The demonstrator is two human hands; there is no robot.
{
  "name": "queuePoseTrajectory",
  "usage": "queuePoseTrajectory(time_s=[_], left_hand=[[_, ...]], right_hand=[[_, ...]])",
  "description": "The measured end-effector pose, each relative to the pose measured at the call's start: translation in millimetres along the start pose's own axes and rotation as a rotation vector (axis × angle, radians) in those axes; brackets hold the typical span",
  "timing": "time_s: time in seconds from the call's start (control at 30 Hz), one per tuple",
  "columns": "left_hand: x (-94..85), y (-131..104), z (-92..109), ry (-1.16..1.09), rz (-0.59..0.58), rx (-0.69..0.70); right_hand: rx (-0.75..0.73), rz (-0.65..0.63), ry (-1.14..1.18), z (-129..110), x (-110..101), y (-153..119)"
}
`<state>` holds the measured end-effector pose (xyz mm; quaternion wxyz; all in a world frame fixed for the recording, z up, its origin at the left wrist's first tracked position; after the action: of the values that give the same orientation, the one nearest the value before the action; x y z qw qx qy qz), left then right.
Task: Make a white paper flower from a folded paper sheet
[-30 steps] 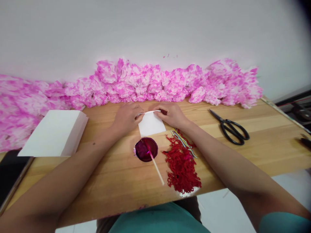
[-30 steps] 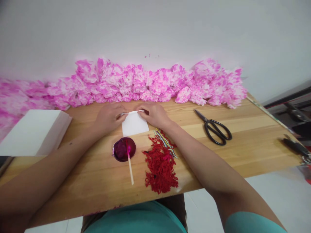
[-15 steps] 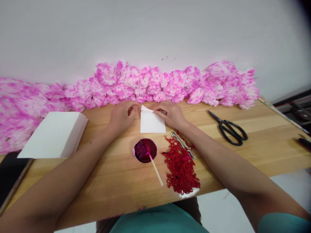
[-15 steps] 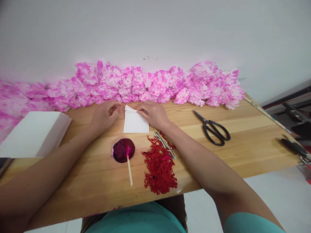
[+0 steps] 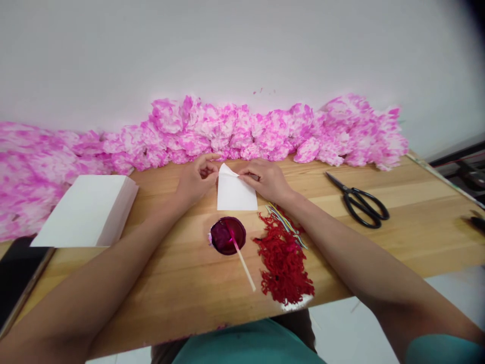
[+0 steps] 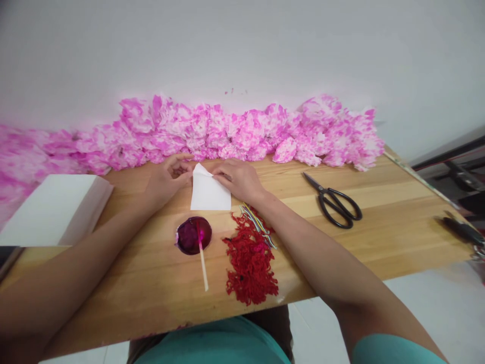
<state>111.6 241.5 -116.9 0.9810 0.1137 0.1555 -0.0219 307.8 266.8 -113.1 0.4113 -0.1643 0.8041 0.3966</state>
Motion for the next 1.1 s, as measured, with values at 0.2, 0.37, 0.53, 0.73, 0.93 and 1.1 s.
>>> queuePoseTrajectory(time_s=[0.2, 0.37, 0.53, 0.73, 0.93, 1.1], left_hand=[[-2.4, -1, 14, 0.314, 0.038, 0.283], [12.9, -6, 17, 0.673, -0.141, 0.515], [14.5, -7, 18, 0.808, -0.180, 0.528], [13.7, -7, 22, 0.901, -0.221, 0.507], [9.7, -7, 14, 0.923, -0.209, 0.524], [6.4, -7, 11, 0.971, -0.208, 0.494]], right_hand=[[0.003, -0.025, -0.024, -2, 1, 0], [-0.029, -0.051, -0.027, -7, 3, 0], [-0.037, -0.071, -0.030, -7, 6, 0], [-0.060, -0.100, -0.039, -5, 5, -2], [-0.016, -0.144, -0.122, -2, 0, -2], [-0.023, -0.177, -0.191, -3, -2, -1]])
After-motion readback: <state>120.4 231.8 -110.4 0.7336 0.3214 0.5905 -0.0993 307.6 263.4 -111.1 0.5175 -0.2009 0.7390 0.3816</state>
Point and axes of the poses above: each hand's wrist, its own y-axis towards the middle knuckle, its own x-axis out of the palm, z = x × y, the point moved 4 cm from there along y, towards the middle knuckle, and after that the axes turned 5 degrees about -y, right-handed, at the moved point
